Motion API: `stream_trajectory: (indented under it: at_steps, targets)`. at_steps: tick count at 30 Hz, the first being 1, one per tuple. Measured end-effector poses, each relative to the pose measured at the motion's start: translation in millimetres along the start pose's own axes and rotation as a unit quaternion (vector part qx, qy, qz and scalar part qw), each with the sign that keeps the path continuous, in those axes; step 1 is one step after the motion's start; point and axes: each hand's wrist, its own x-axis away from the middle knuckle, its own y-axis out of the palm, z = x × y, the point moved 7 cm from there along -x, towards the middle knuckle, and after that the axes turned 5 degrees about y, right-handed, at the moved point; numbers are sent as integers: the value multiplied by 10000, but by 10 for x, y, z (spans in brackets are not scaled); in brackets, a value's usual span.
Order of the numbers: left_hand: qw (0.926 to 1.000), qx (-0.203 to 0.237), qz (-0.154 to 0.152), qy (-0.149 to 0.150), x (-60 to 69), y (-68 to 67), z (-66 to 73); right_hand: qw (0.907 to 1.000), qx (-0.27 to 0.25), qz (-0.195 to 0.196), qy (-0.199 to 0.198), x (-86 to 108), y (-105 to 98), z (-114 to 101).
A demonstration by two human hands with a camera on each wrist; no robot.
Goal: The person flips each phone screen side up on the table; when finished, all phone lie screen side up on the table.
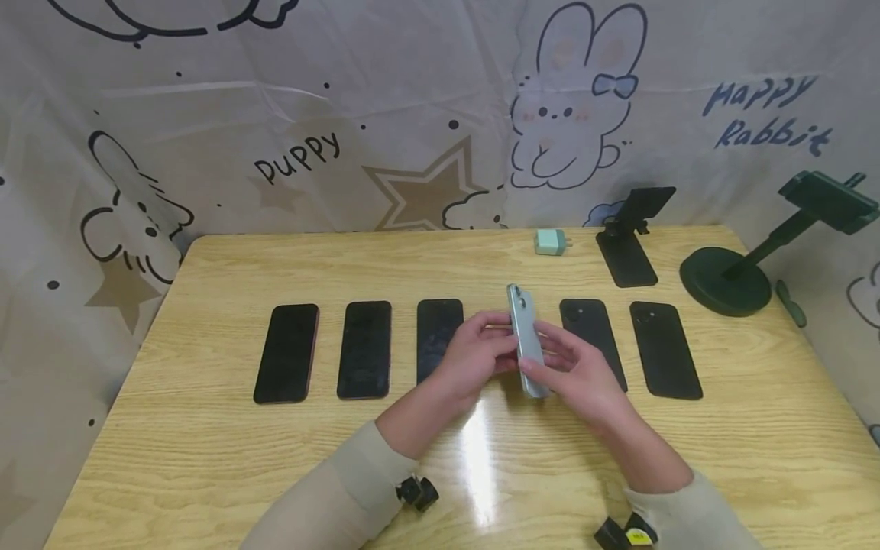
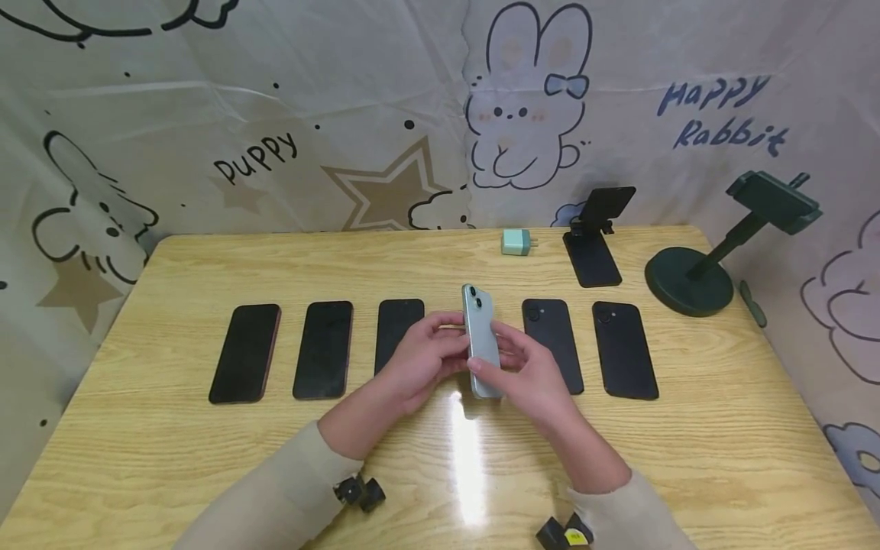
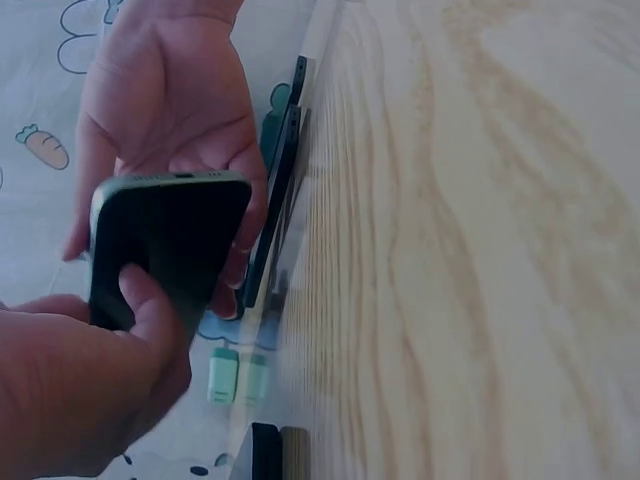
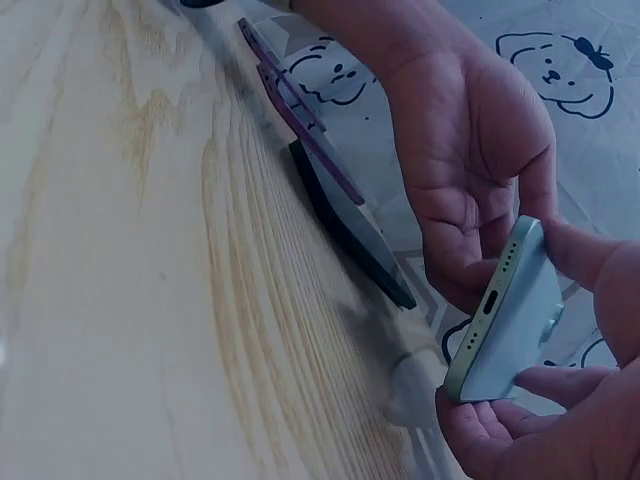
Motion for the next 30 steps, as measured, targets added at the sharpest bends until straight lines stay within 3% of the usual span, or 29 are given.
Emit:
stream_trajectory:
  at_steps: [5, 13, 17, 23, 30]
  targets:
    - [9992, 99, -385, 77, -17, 25, 10, 9985, -501, -142, -149, 28, 35, -37]
    - [9981, -358, -485, 135, -57, 36, -14, 9868, -1580, -264, -232, 77, 53, -57]
    - [9954, -899, -286, 190, -68, 14, -17, 9734, -2212, -506, -317, 103, 62, -78]
    - [9822, -1820, 312, 334, -57, -56, 18, 9545, -2848, -735, -500, 177, 100, -107]
    - [9718, -2185, 734, 504, -48, -90, 98, 9354, -3340, -655, -955, 237, 116, -151]
